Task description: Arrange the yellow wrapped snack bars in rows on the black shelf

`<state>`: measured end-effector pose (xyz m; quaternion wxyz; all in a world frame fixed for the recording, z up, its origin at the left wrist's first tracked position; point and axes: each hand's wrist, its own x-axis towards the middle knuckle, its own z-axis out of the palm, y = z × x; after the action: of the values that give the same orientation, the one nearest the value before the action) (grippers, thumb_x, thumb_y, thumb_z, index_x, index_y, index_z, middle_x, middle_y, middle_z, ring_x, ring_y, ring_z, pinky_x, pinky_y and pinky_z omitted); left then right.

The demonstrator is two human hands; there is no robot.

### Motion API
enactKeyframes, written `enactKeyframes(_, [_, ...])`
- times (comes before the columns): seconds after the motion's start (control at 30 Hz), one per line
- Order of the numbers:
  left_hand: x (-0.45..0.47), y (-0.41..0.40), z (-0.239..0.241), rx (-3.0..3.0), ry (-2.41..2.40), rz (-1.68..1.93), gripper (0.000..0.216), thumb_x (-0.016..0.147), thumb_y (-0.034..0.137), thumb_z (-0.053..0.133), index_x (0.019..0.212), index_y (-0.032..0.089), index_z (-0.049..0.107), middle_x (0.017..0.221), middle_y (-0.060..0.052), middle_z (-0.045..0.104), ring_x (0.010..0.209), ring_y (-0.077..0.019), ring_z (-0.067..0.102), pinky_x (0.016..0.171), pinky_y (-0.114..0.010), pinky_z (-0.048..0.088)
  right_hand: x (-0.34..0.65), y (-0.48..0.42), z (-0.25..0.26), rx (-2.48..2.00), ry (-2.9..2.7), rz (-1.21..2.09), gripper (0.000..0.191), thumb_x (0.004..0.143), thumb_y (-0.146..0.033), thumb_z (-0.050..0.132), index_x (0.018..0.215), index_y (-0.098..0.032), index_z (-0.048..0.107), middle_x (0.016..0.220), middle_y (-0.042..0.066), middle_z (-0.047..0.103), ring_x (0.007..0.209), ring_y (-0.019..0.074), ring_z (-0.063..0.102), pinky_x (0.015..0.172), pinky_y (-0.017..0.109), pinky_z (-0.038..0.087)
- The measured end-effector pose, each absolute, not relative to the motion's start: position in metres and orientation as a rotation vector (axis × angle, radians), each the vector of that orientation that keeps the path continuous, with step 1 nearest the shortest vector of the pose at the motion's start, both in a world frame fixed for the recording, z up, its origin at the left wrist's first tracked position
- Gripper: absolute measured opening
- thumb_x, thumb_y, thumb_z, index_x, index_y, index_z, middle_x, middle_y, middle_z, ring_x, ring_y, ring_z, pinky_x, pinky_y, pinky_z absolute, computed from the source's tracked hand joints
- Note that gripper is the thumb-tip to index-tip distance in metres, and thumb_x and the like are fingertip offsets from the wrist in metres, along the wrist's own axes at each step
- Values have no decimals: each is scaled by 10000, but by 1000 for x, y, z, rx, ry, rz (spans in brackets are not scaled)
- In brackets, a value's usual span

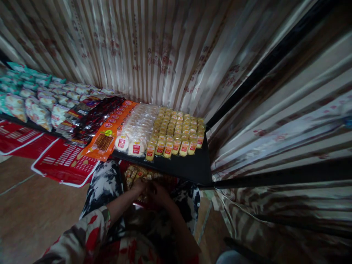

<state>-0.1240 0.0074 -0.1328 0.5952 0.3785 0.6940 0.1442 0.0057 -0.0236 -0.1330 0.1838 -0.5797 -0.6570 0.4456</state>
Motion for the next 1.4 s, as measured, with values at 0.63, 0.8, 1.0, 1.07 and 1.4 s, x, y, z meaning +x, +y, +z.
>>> enactKeyframes(0.63, [-92,10,-27,1009,1229,760,175,671,158,598,804,168,485,715,37,541,601,-75,513,544,-176,412,53,-43,-39,-1283,-1002,1433,374,745,-405,532,1064,-212,566,1011,68,656,865,204,627,750,333,494])
enactKeyframes(0.8, [-76,17,-27,1035,1186,827,304,639,138,611,902,166,461,689,59,495,557,-60,493,540,-181,409,59,-44,-36,-1267,-913,1415,433,774,-450,489,1124,-200,537,1064,81,639,937,222,611,740,322,499])
enactKeyframes(1.0, [-63,26,-30,1167,1068,776,537,640,123,550,1165,163,447,659,74,469,517,-55,451,512,-180,375,62,-47,-23,-1207,-888,1334,517,760,-422,565,1226,-216,480,1097,72,631,971,221,603,826,365,487])
enactKeyframes(1.07, [-60,27,-29,1227,1101,771,415,628,134,554,1042,148,533,674,58,488,559,-63,464,544,-185,387,66,-45,-20,-1235,-882,1289,522,703,-382,638,1183,-219,516,1147,60,609,1023,217,579,863,345,472])
enactKeyframes(1.4, [-44,23,-14,1332,1162,843,252,639,243,584,873,160,539,717,36,490,577,-73,475,534,-194,432,93,-16,-11,-1351,-776,942,360,660,-392,672,923,-201,518,825,19,663,740,168,633,688,284,505])
